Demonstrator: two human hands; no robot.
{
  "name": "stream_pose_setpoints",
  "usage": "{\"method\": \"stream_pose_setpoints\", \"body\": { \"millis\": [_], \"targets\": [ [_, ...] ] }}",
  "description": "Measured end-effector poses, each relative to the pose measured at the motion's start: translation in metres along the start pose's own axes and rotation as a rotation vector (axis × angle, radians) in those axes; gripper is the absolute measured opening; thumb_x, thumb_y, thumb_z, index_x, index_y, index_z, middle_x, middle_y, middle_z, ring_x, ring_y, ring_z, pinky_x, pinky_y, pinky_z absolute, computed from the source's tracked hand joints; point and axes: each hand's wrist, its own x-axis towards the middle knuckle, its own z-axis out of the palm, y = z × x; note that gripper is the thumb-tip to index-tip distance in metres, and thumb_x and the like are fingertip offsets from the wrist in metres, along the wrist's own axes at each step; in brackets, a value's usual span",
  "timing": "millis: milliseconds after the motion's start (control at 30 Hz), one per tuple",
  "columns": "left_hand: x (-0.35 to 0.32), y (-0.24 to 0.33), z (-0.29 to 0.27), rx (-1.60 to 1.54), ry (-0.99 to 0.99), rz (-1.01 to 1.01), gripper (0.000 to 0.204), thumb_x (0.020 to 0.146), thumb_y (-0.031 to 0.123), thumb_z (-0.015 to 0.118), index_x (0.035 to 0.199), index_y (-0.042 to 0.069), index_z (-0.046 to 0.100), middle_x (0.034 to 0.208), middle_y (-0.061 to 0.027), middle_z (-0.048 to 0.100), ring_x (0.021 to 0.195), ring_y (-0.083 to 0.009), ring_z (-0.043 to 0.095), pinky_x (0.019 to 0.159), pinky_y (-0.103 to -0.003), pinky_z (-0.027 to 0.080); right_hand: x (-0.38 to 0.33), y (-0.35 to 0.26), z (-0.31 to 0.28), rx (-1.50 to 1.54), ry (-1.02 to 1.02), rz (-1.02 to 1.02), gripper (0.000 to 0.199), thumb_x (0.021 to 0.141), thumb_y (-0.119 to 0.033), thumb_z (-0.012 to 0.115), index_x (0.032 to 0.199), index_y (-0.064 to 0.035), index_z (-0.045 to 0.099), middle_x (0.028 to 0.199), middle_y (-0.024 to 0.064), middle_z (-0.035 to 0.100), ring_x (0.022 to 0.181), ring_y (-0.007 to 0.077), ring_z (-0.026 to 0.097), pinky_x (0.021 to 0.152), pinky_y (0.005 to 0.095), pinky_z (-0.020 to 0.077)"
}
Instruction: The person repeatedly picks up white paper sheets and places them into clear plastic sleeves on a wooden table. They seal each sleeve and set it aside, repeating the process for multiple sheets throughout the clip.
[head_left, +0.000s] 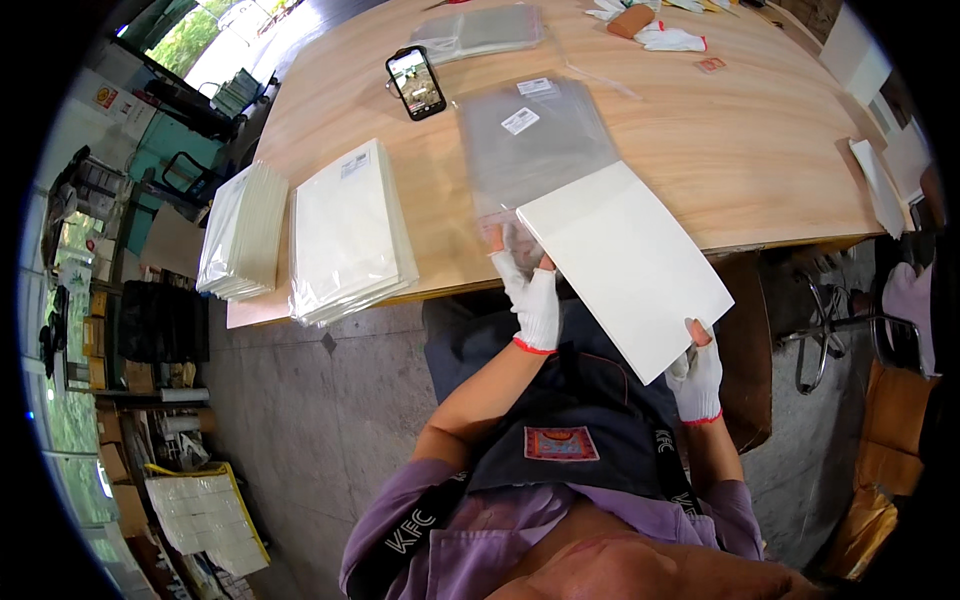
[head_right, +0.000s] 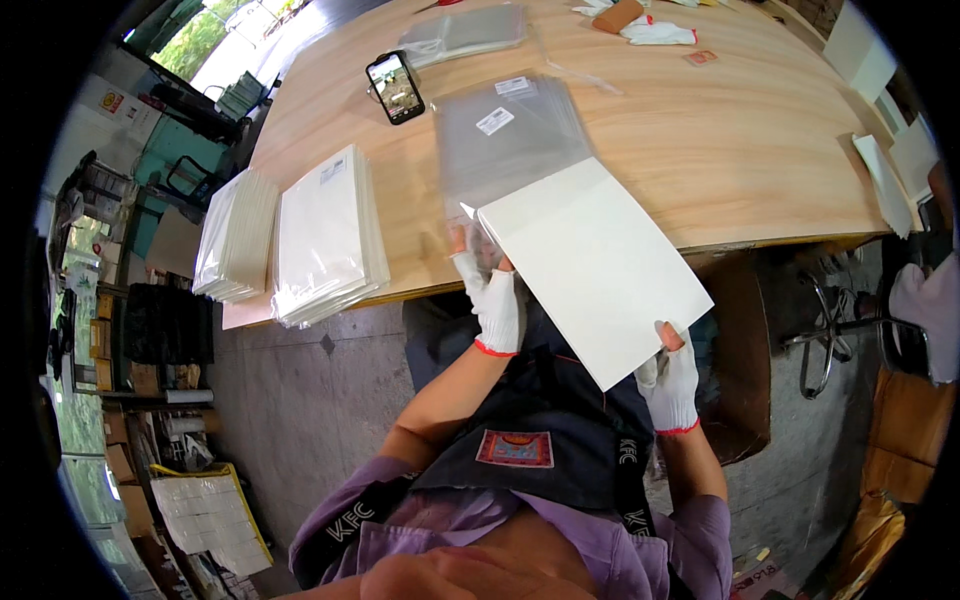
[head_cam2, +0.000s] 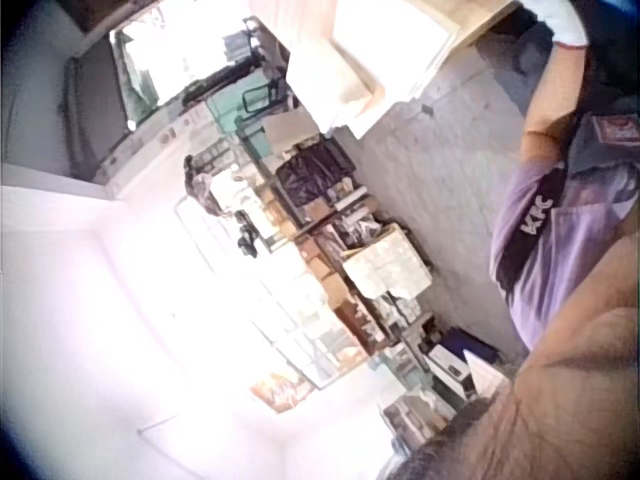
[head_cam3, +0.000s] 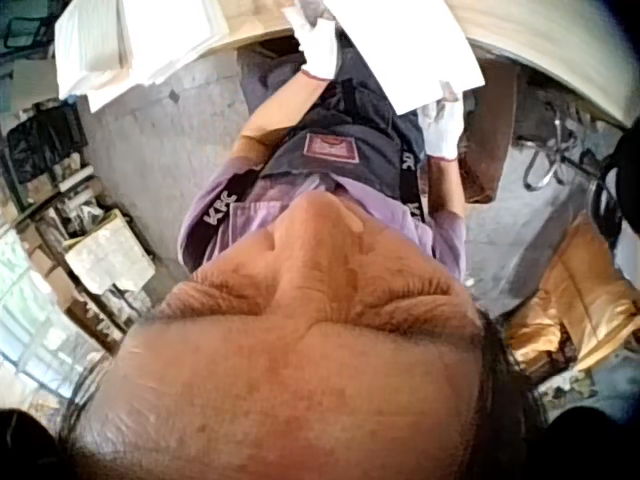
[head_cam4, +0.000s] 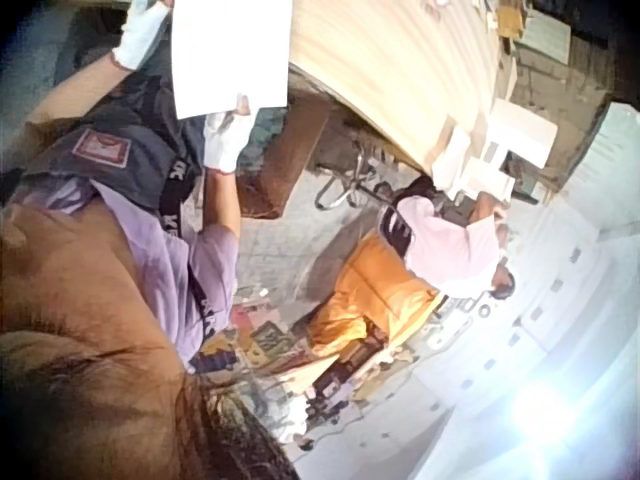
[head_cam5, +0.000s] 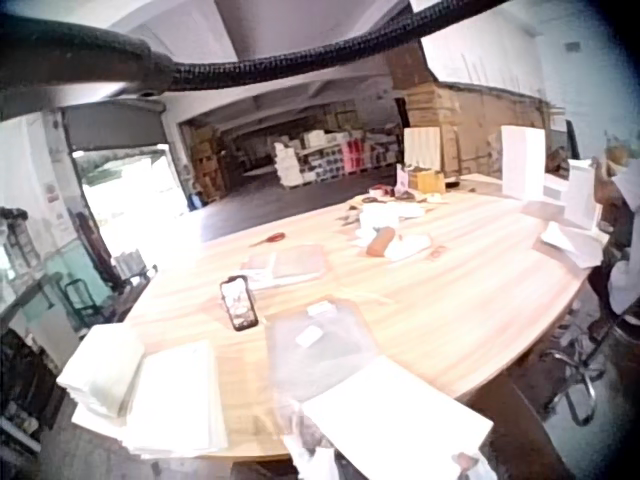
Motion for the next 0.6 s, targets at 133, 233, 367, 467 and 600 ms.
{"method": "stream_pose_setpoints", "body": {
  "millis": [133,233,367,467,600],
  "targets": [
    [0.003,-0.023,-0.002,-0.228,-0.064,-0.185,0.045,0.089,0.006,0.053,0.132,0.003,0.037,0.125,-0.0097,0.049,0.104,-0.0177,0.054,0.086,-0.029,0.046,0.002,-0.004,0.017,-0.024,0.015,-0.005,0.041,0.088,-0.014,0.054,0.126,-0.0005,0.045,0.114,0.0105,0.057,0.100,0.0203,0.060,0.082,0.0299,0.0515],
    [0.003,-0.024,-0.005,-0.193,-0.122,-0.369,0.027,0.092,0.007,0.049,0.117,0.000,0.050,0.107,-0.0086,0.059,0.093,-0.0172,0.059,0.079,-0.029,0.049,0.005,-0.006,0.014,-0.047,0.005,0.024,0.040,0.090,-0.015,0.054,0.126,-0.0014,0.045,0.111,0.0097,0.058,0.095,0.0199,0.062,0.075,0.0298,0.0537],
    [-0.014,-0.021,-0.023,0.275,-0.306,-0.364,0.021,0.091,0.006,0.045,0.107,-0.004,0.055,0.097,-0.0103,0.063,0.085,-0.0165,0.061,0.072,-0.028,0.050,-0.004,-0.012,0.036,-0.135,-0.005,0.130,0.030,0.091,-0.016,0.053,0.118,-0.0050,0.048,0.093,0.0073,0.059,0.073,0.0175,0.060,0.057,0.0280,0.0490],
    [-0.048,-0.031,-0.051,0.464,-0.446,-0.281,0.025,0.091,0.008,0.048,0.111,-0.006,0.052,0.106,-0.0127,0.062,0.092,-0.0175,0.060,0.079,-0.030,0.049,-0.010,-0.001,0.040,-0.322,0.048,0.261,0.022,0.092,-0.019,0.054,0.111,-0.0083,0.050,0.083,0.0089,0.059,0.064,0.0210,0.062,0.052,0.0319,0.0514],
    [-0.060,-0.040,-0.080,0.345,-0.535,-0.532,0.026,0.093,0.008,0.046,0.113,-0.006,0.053,0.105,-0.0125,0.062,0.091,-0.0161,0.061,0.077,-0.027,0.051,0.000,0.032,0.027,-0.071,-0.024,0.327,0.029,0.095,-0.015,0.046,0.121,-0.0034,0.042,0.111,0.0162,0.054,0.099,0.0300,0.060,0.083,0.0420,0.0528]
  ]
}}
